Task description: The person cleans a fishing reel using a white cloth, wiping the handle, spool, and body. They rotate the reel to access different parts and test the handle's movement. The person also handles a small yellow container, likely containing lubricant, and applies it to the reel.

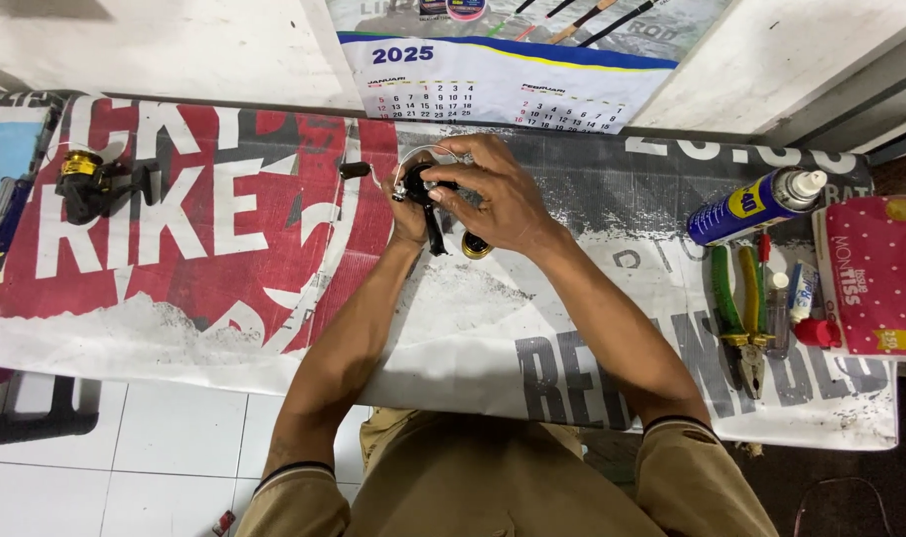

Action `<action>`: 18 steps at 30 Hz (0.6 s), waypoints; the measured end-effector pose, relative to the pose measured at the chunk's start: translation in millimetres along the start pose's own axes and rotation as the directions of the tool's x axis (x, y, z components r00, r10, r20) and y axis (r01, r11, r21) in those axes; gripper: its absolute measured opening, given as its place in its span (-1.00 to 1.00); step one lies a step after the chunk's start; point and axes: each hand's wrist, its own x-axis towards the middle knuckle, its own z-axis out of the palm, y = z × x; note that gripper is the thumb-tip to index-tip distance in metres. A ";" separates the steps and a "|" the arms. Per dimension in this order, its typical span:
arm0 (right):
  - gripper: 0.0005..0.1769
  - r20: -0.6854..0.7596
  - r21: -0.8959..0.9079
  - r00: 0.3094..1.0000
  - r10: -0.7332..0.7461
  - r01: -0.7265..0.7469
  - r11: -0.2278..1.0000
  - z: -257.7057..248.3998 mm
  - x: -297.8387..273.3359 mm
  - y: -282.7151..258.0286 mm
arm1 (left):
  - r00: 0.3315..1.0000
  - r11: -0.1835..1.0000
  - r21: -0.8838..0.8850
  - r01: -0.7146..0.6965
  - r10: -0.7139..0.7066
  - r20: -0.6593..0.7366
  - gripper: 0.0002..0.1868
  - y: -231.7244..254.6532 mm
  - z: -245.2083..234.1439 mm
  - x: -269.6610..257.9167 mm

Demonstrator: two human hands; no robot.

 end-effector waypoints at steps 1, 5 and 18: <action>-0.80 0.001 -0.001 1.000 0.001 -0.001 1.000 -2.3 0.4 -0.6 | 1.000 1.000 -0.001 0.001 -0.001 -0.001 -0.50 -0.4 0.7 -0.5; -0.81 0.033 -0.024 0.999 0.032 -0.031 0.999 -6.7 1.8 -3.7 | 1.000 1.000 0.010 0.009 -0.009 -0.006 -0.50 -0.9 0.5 -1.1; -0.81 0.030 -0.004 0.999 0.017 -0.017 1.000 -8.9 -0.3 -1.2 | 0.999 0.998 0.037 0.049 -0.049 -0.019 -0.50 -7.0 -1.5 -2.0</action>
